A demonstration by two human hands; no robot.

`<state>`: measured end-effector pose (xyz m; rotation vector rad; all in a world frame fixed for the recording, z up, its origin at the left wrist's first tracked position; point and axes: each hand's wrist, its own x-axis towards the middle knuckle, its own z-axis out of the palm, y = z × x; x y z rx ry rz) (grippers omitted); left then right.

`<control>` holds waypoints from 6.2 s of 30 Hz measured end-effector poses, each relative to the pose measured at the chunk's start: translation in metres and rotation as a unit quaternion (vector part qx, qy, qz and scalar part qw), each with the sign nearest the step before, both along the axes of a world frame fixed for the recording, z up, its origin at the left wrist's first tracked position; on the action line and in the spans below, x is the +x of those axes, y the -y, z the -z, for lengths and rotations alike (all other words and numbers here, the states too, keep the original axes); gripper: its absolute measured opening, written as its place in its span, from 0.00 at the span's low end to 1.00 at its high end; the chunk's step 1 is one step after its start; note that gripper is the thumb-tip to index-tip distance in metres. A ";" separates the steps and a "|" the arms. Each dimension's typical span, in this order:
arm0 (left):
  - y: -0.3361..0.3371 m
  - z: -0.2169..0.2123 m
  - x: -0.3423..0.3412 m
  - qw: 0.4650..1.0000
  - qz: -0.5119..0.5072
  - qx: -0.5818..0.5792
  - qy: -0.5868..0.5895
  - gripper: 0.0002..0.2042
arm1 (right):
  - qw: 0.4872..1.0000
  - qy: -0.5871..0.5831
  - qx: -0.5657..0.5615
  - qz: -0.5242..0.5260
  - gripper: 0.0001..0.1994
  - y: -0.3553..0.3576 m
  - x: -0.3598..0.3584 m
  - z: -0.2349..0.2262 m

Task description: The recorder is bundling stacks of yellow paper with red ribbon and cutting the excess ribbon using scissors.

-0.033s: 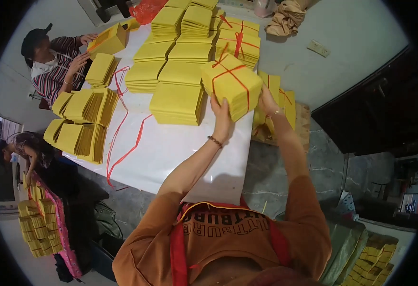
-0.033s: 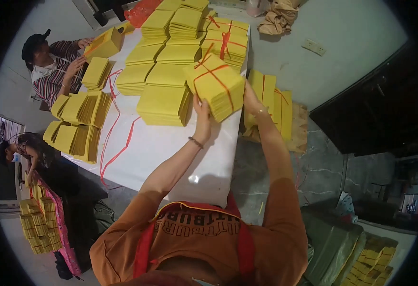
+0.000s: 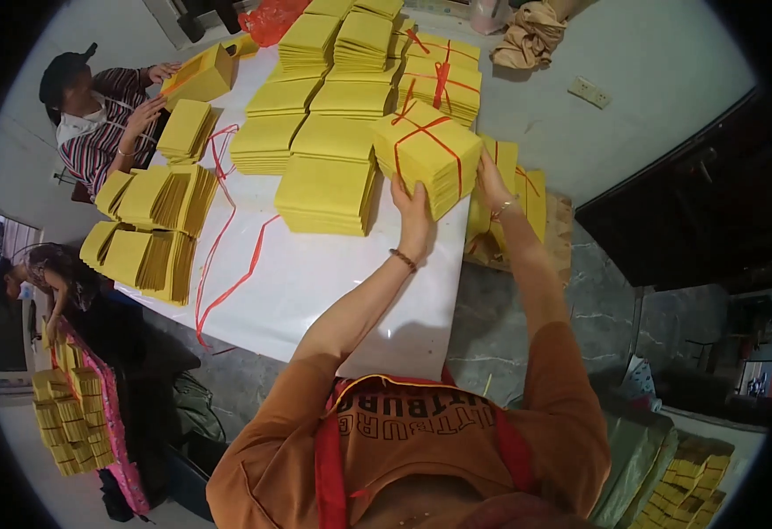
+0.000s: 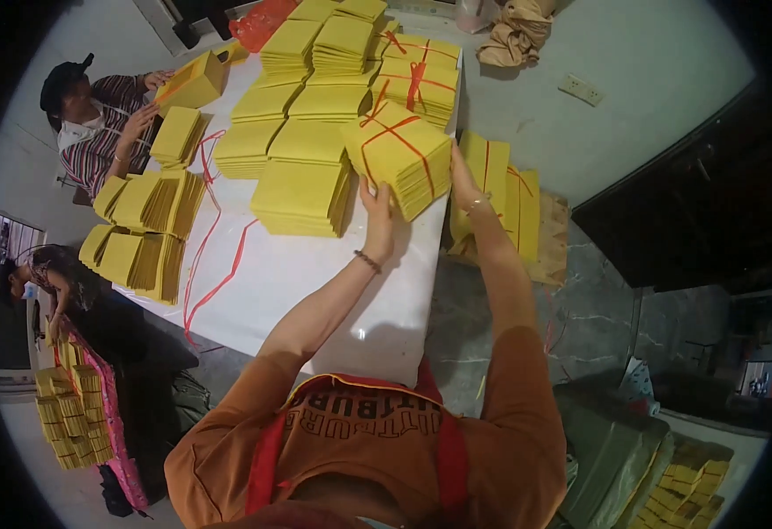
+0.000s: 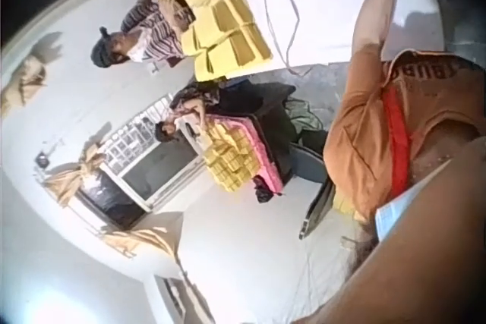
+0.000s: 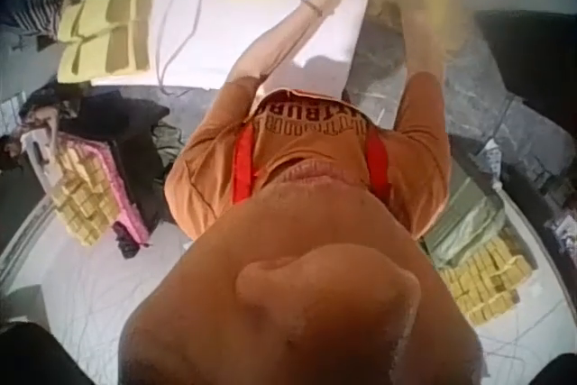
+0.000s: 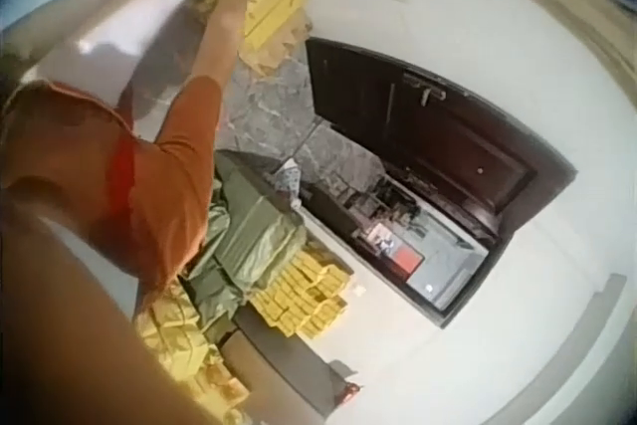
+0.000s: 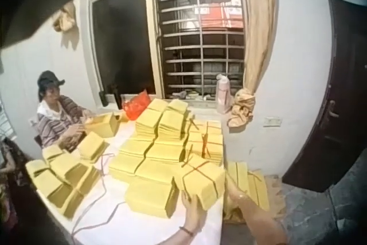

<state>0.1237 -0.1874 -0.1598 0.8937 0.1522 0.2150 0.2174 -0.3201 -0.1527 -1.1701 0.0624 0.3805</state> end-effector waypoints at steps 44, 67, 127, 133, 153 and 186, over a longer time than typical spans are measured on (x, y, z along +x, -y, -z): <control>-0.307 0.016 -0.149 0.948 -0.051 0.184 -0.253 0.13 | 0.987 -0.023 -0.119 0.103 0.18 -0.131 -0.185 0.069; -0.266 0.002 -0.017 0.920 0.260 0.209 -0.208 0.34 | 0.996 -0.067 -0.035 -0.044 0.21 -0.174 -0.107 0.043; -0.201 0.030 -0.180 0.809 0.024 0.582 0.079 0.54 | 0.928 0.157 -0.208 -0.268 0.46 -0.139 -0.197 0.011; -0.167 0.011 -0.196 0.965 0.044 -0.117 -0.232 0.26 | 0.932 -0.019 -0.155 -0.328 0.40 -0.127 -0.168 -0.010; -0.135 0.009 -0.201 0.997 -0.026 -0.077 0.003 0.26 | 0.990 0.129 -0.056 0.024 0.52 -0.140 -0.264 0.003; -0.231 0.055 -0.162 0.880 0.205 0.427 0.038 0.49 | 0.957 0.154 -0.212 -0.124 0.41 -0.106 -0.235 0.035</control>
